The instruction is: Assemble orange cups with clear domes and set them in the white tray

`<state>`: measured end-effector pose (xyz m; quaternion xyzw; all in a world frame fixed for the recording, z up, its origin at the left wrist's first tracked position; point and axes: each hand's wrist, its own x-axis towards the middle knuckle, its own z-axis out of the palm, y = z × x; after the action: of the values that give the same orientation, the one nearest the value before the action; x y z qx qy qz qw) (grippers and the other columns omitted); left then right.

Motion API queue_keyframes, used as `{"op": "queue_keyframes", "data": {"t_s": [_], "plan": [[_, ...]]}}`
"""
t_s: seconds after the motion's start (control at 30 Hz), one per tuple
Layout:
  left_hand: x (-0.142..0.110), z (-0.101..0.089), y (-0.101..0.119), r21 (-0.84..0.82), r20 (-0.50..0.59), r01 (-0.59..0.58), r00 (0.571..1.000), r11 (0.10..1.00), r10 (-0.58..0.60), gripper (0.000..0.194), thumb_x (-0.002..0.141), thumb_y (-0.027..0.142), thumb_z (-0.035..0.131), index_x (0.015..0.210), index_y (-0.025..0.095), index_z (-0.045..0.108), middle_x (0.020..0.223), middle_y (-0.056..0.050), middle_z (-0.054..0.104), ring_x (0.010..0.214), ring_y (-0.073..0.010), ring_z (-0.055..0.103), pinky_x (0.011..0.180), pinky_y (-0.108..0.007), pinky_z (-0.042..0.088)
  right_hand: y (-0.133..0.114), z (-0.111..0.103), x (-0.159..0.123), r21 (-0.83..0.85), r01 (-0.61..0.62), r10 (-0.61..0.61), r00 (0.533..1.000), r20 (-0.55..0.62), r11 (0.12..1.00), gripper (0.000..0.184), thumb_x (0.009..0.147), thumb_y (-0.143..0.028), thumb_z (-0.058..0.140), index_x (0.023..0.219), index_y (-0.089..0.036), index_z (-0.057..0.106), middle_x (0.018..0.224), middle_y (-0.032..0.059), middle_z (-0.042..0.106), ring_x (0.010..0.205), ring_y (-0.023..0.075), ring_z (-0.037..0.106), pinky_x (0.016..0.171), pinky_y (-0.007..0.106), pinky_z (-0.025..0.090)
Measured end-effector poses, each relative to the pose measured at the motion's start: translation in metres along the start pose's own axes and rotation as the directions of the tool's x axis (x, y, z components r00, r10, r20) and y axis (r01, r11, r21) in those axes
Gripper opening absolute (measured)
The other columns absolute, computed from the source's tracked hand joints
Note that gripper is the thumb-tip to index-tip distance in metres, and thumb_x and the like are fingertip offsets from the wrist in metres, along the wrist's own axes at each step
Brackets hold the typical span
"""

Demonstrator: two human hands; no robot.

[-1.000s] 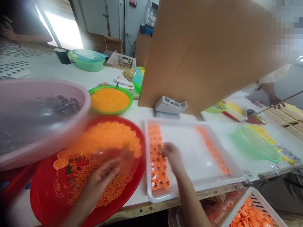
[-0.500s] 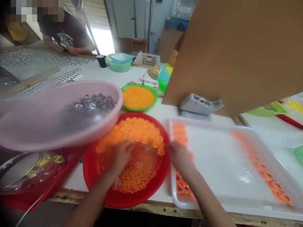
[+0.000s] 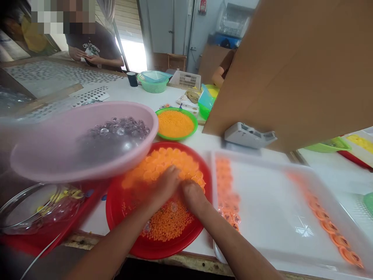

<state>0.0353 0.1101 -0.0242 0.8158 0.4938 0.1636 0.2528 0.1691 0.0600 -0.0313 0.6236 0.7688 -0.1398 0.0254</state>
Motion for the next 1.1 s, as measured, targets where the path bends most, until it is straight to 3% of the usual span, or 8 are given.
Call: {"op": "queue_keyframes", "data": {"t_s": [0.1, 0.37, 0.53, 0.67, 0.83, 0.93, 1.0, 1.1], "plan": [[0.002, -0.001, 0.005, 0.029, -0.007, 0.009, 1.000, 1.000, -0.009, 0.025, 0.081, 0.007, 0.049, 0.102, 0.016, 0.058, 0.104, -0.010, 0.060, 0.101, -0.0245, 0.053, 0.085, -0.036, 0.042, -0.001, 0.001, 0.002, 0.004, -0.006, 0.005, 1.000, 0.004, 1.000, 0.017, 0.084, -0.007, 0.049, 0.090, -0.013, 0.063, 0.091, 0.0116, 0.068, 0.083, 0.0203, 0.064, 0.073, 0.026, 0.045], [0.003, 0.005, -0.004, 0.051, -0.003, -0.028, 1.000, 0.998, 0.028, 0.021, 0.080, 0.007, 0.051, 0.093, 0.019, 0.062, 0.100, -0.008, 0.065, 0.100, -0.0244, 0.055, 0.087, -0.036, 0.041, -0.003, -0.001, -0.001, 0.076, -0.055, 0.055, 0.998, -0.001, 0.996, 0.018, 0.087, -0.008, 0.046, 0.087, -0.013, 0.063, 0.095, 0.0126, 0.064, 0.080, 0.0195, 0.063, 0.071, 0.026, 0.046], [-0.006, 0.008, -0.003, 0.073, -0.045, 0.022, 0.999, 0.997, -0.019, 0.014, 0.080, 0.012, 0.055, 0.090, 0.020, 0.061, 0.090, -0.007, 0.066, 0.093, -0.0247, 0.055, 0.083, -0.037, 0.041, 0.002, -0.003, -0.004, 0.249, -0.023, 0.032, 0.999, -0.030, 0.968, 0.013, 0.079, -0.007, 0.050, 0.078, -0.014, 0.061, 0.092, 0.0103, 0.062, 0.074, 0.0177, 0.061, 0.069, 0.026, 0.045], [-0.008, 0.009, 0.009, 0.056, -0.096, 0.066, 0.994, 0.996, -0.060, 0.017, 0.078, 0.015, 0.060, 0.095, 0.018, 0.060, 0.089, -0.009, 0.066, 0.093, -0.0285, 0.055, 0.083, -0.043, 0.040, 0.012, -0.003, -0.014, 0.471, -0.024, 0.062, 0.996, -0.066, 0.882, 0.012, 0.070, -0.005, 0.051, 0.071, -0.016, 0.057, 0.075, 0.0031, 0.061, 0.068, 0.0148, 0.059, 0.064, 0.024, 0.045], [-0.008, 0.006, 0.013, -0.049, -0.151, 0.030, 0.988, 0.998, -0.037, 0.026, 0.076, 0.007, 0.060, 0.098, 0.021, 0.064, 0.088, -0.008, 0.069, 0.098, -0.0284, 0.055, 0.090, -0.046, 0.039, 0.019, -0.010, -0.032, 0.755, -0.090, 0.151, 0.988, -0.012, 0.650, 0.007, 0.078, -0.019, 0.049, 0.073, -0.018, 0.054, 0.063, -0.0005, 0.063, 0.059, 0.0147, 0.063, 0.054, 0.024, 0.048], [-0.024, 0.003, 0.007, -0.138, -0.171, -0.023, 0.985, 0.990, -0.001, 0.033, 0.078, 0.009, 0.058, 0.108, 0.023, 0.063, 0.102, -0.006, 0.070, 0.102, -0.0240, 0.058, 0.090, -0.040, 0.044, 0.013, -0.020, -0.042, 0.952, -0.150, 0.171, 0.979, 0.107, 0.267, 0.013, 0.077, -0.029, 0.059, 0.074, -0.016, 0.056, 0.064, 0.0009, 0.066, 0.062, 0.0161, 0.066, 0.060, 0.027, 0.051], [-0.042, 0.004, 0.003, -0.277, -0.183, -0.040, 0.983, 0.960, -0.012, 0.034, 0.079, 0.011, 0.058, 0.111, 0.023, 0.062, 0.107, -0.005, 0.069, 0.100, -0.0209, 0.062, 0.087, -0.035, 0.049, 0.006, -0.025, -0.048, 0.979, -0.203, 0.124, 0.972, 0.199, 0.013, 0.016, 0.073, -0.030, 0.067, 0.075, -0.015, 0.059, 0.060, -0.0001, 0.065, 0.056, 0.0138, 0.063, 0.058, 0.025, 0.050], [-0.071, 0.010, 0.000, -0.540, -0.171, -0.011, 0.980, 0.841, -0.097, 0.028, 0.076, 0.012, 0.060, 0.102, 0.021, 0.066, 0.100, -0.005, 0.070, 0.093, -0.0199, 0.065, 0.079, -0.031, 0.054, -0.008, -0.025, -0.055, 0.942, -0.290, 0.037, 0.953, 0.300, -0.167, 0.020, 0.070, -0.030, 0.072, 0.077, -0.015, 0.060, 0.060, -0.0016, 0.063, 0.052, 0.0123, 0.061, 0.052, 0.023, 0.048]]}}
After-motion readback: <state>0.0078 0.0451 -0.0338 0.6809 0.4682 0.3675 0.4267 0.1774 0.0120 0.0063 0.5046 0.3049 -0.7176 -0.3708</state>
